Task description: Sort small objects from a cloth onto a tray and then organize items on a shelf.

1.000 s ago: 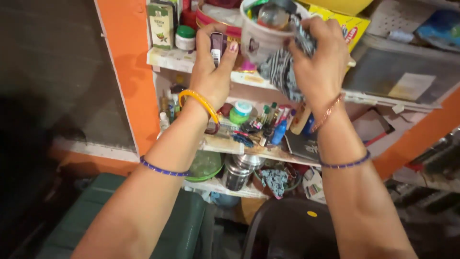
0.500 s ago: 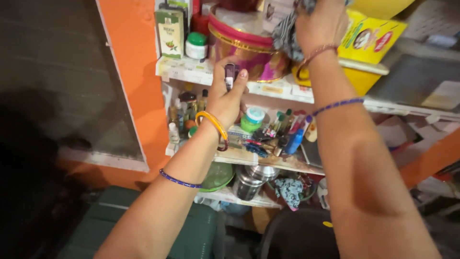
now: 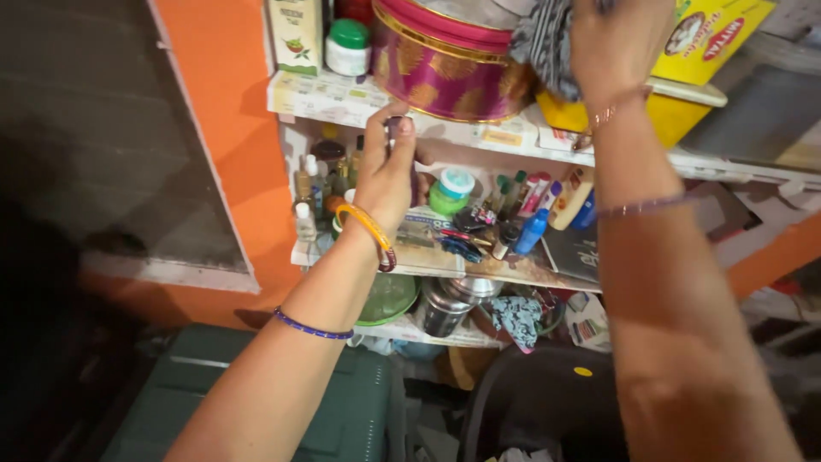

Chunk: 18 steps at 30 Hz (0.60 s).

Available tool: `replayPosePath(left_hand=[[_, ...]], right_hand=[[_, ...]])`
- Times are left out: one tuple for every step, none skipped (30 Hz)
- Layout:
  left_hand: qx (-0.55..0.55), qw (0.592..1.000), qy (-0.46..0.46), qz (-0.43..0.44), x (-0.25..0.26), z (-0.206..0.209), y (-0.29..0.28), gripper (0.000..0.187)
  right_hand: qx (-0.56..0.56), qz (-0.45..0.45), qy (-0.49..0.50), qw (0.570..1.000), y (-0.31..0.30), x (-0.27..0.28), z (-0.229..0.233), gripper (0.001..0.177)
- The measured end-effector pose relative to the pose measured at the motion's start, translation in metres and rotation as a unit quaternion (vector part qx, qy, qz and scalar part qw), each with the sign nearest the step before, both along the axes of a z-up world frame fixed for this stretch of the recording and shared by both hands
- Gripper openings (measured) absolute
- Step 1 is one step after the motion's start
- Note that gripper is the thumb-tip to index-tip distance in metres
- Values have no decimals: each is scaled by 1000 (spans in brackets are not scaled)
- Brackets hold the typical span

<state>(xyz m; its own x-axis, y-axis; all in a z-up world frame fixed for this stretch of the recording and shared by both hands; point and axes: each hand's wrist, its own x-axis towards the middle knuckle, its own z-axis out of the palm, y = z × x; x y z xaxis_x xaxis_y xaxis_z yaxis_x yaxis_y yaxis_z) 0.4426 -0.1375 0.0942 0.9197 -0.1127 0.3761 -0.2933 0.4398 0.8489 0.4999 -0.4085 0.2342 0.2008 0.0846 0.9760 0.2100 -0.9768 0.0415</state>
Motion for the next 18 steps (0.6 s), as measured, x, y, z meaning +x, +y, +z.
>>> replayPosePath(left_hand=[[-24, 1000, -7, -7, -2, 1, -1, 38], [-48, 999, -16, -12, -3, 5, -1, 36], [-48, 999, -18, -18, -7, 8, -4, 36], [-91, 995, 3, -40, -12, 11, -8, 35], [-133, 989, 23, -62, -17, 13, -11, 35], [-134, 988, 26, -65, -18, 8, -17, 35], [-181, 980, 38, -74, -20, 2, -24, 33], [-224, 970, 47, -85, -20, -1, -32, 32], [-222, 970, 48, -91, -24, -12, -37, 32], [-260, 958, 54, -110, -30, -22, -43, 33], [-297, 944, 61, -129, -35, -33, -50, 34], [-292, 944, 64, -139, -40, -39, -55, 34], [-306, 936, 96, -148, -45, -45, -59, 33], [-320, 926, 129, -153, -50, -51, -61, 32], [-316, 926, 132, -160, -53, -55, -64, 32], [-329, 920, 131, -171, -58, -61, -65, 31], [-341, 913, 131, -182, -62, -66, -65, 31], [-342, 913, 132, -180, -69, -64, -65, 31]], right_hand=[[-26, 20, -58, 998, 18, -32, -7, 18], [-55, 41, -116, 991, 37, -62, -11, 21], [-56, 35, -118, 991, 41, -83, -35, 21], [61, 76, 49, 994, 45, -102, -60, 26], [172, 116, 217, 954, 49, -122, -85, 33], [172, 112, 219, 954, 67, -138, -106, 33], [166, 147, 246, 944, 84, -153, -128, 33], [163, 181, 267, 932, 102, -168, -149, 33], [166, 176, 265, 933, 110, -173, -164, 33], [211, 190, 269, 920, 117, -180, -180, 34], [256, 205, 271, 905, 123, -186, -196, 36], [262, 197, 267, 906, 122, -191, -200, 36], [290, 185, 240, 908, 121, -196, -204, 32], [317, 175, 215, 907, 122, -200, -208, 28], [322, 169, 213, 907, 121, -204, -207, 28], [331, 167, 198, 907, 120, -209, -206, 27], [341, 165, 183, 907, 121, -213, -205, 26], [341, 166, 185, 907, 121, -216, -203, 26]])
